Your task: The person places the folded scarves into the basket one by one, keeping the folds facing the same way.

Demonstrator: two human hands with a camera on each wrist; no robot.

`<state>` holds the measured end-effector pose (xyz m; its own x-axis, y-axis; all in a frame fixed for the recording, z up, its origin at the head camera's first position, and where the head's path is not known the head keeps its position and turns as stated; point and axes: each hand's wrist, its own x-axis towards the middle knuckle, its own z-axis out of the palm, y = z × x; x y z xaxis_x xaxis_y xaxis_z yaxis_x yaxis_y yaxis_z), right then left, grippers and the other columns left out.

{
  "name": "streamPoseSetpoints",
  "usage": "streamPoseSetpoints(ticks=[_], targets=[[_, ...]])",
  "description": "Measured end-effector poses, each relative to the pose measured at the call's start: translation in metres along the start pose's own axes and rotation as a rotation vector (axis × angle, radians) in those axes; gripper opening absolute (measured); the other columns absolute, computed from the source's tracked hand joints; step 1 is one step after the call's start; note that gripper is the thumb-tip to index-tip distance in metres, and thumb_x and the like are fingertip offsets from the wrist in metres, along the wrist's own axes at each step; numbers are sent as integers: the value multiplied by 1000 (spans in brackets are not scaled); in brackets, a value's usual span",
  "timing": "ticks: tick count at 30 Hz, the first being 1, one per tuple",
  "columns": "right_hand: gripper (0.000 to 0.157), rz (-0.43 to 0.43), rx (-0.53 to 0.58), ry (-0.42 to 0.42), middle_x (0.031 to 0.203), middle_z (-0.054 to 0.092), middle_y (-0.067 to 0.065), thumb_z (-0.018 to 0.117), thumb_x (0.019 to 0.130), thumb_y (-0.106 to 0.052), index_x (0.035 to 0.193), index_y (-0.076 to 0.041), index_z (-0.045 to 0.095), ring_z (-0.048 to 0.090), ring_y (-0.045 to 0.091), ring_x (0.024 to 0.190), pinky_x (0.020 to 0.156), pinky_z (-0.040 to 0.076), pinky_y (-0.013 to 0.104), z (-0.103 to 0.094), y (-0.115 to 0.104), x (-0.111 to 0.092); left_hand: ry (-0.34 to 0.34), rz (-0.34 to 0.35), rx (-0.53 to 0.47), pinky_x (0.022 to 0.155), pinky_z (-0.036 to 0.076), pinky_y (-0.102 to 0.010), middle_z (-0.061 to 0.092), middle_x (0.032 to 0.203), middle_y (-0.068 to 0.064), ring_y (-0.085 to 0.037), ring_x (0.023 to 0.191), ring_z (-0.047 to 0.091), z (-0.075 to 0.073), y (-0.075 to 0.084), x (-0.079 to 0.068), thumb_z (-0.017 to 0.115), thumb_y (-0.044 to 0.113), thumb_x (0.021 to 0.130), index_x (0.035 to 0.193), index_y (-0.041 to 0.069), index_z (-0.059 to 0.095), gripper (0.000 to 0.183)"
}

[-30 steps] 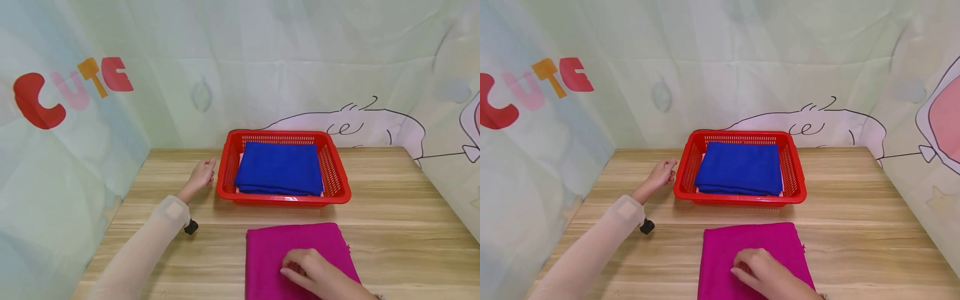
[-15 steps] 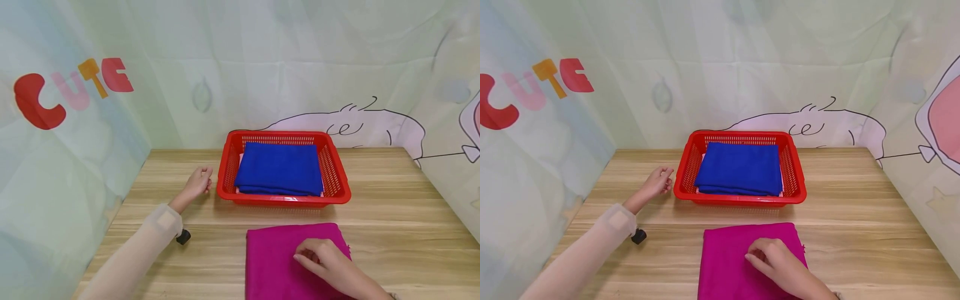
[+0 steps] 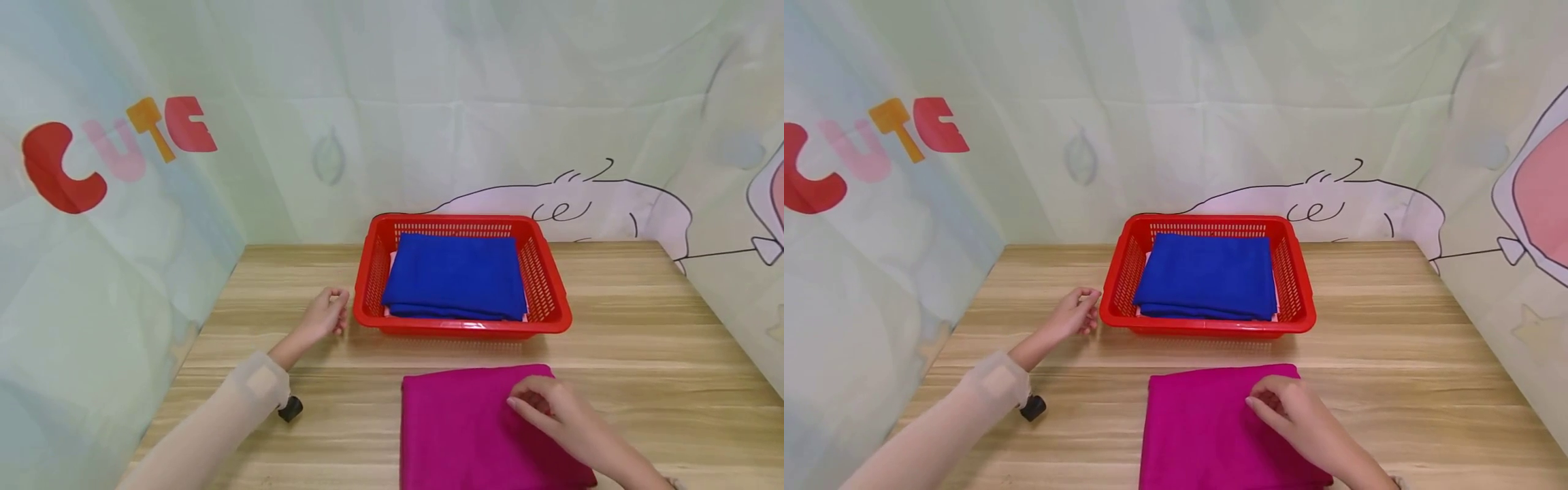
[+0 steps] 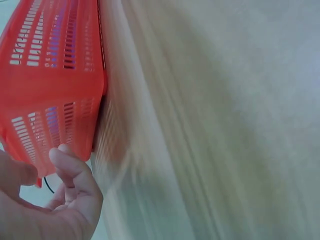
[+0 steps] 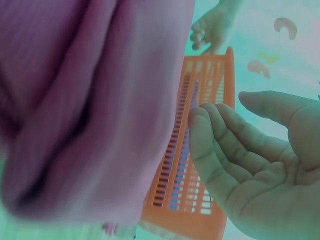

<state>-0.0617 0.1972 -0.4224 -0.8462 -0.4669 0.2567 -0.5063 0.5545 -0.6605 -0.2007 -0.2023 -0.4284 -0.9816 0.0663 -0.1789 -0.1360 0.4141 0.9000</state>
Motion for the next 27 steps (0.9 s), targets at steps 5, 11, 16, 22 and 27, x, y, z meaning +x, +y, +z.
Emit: streamPoseSetpoints(ticks=[5, 11, 16, 22, 27], targets=[[5, 25, -15, 24, 77, 56, -18, 71, 93, -10, 89, -14, 69, 48, -2, 67, 54, 45, 21, -8, 6, -3, -10, 33, 35, 50, 50, -22, 56, 78, -12, -14, 58, 57, 5, -4, -14, 39, 20, 109, 130, -9, 43, 36], [6, 107, -16, 30, 77, 58, -14, 70, 94, -13, 90, -9, 70, 49, 0, 67, 54, 46, 22, -17, 10, -7, -32, 54, 21, 51, 54, -27, 60, 83, -19, -14, 58, 61, 17, -6, -32, 44, 9, 103, 132, -12, 44, 35], [3, 155, -5, 41, 79, 62, -10, 71, 91, -7, 89, -6, 69, 53, 0, 66, 54, 49, 23, -21, 18, -9, -105, 79, -59, 52, 55, -29, 58, 80, -15, -16, 59, 61, 23, -3, -44, 46, 4, 102, 126, -12, 42, 29], [13, 167, -29, 123, 78, 66, -10, 76, 83, 3, 88, -6, 69, 56, -2, 69, 55, 51, 23, -25, 29, -14, -200, 79, -104, 54, 58, -31, 58, 79, -15, -18, 62, 63, 27, -2, -56, 52, 8, 103, 132, -10, 40, 37], [12, 225, -46, 132, 77, 67, -6, 77, 82, 3, 88, -3, 69, 58, -1, 67, 56, 53, 24, -30, 34, -17, -269, 40, -117, 58, 59, -30, 60, 88, -18, -18, 67, 65, 35, 5, -70, 56, 9, 102, 130, -11, 40, 38]])
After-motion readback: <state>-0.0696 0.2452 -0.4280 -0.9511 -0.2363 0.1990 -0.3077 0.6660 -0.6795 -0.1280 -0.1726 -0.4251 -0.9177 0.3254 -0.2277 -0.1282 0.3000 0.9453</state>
